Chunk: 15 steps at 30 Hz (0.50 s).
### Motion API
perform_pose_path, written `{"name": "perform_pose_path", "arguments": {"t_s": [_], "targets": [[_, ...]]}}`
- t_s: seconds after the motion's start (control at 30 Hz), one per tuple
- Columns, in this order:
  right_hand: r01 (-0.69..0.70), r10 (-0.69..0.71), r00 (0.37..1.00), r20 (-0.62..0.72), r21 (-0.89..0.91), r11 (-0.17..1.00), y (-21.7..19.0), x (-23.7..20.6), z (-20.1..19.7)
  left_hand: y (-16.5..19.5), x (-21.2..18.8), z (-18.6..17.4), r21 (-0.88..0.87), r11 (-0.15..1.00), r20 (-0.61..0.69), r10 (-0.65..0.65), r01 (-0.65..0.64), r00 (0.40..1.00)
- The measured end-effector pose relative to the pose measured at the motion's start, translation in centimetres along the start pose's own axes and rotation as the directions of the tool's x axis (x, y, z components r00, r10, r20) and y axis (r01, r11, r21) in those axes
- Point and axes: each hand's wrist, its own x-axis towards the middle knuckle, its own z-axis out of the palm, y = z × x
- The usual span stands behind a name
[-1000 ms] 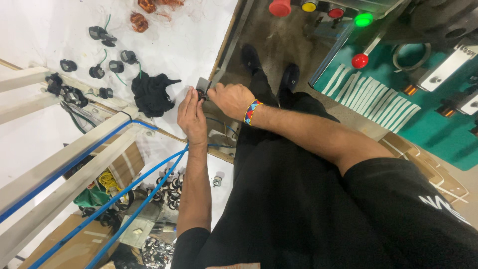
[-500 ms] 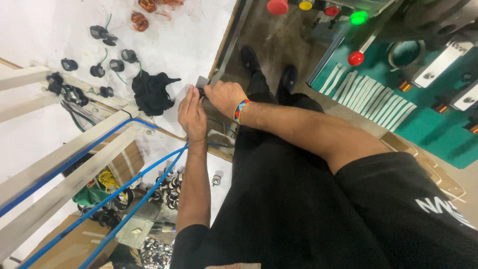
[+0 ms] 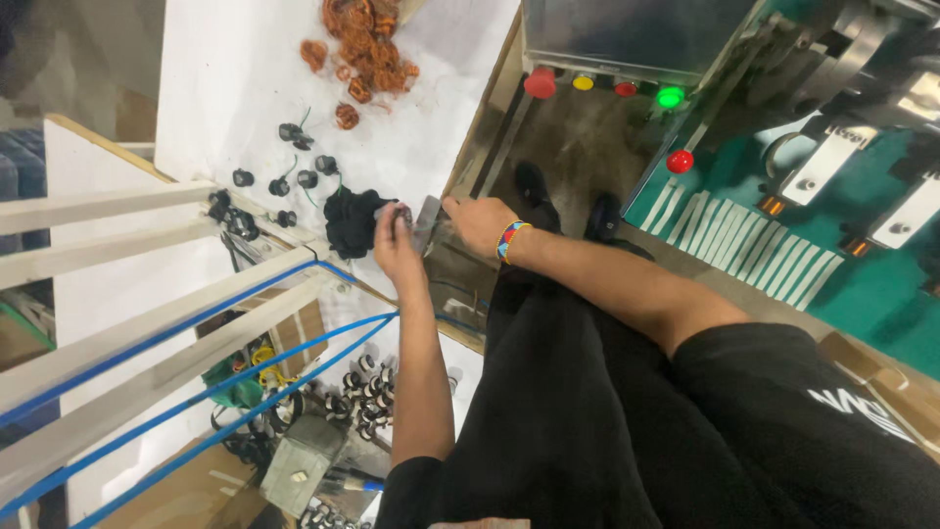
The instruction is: The person operates a multi-spindle coil winding machine, using scissors to trim wire ends on wound coils and removing finished coils from the machine spindles. They place the coils on a paper sheet on the workbench and use a small handheld tool to work on the copper wire of each coil.
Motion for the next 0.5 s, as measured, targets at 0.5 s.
{"name": "perform_pose_path", "arguments": {"t_s": [0.5], "targets": [[0.027, -0.023, 0.961, -0.277, 0.011, 1.0, -5.5, 5.8, -14.6, 7.1, 7.5, 5.0, -0.671, 0.661, 0.412, -0.045, 0.337, 0.91]]}}
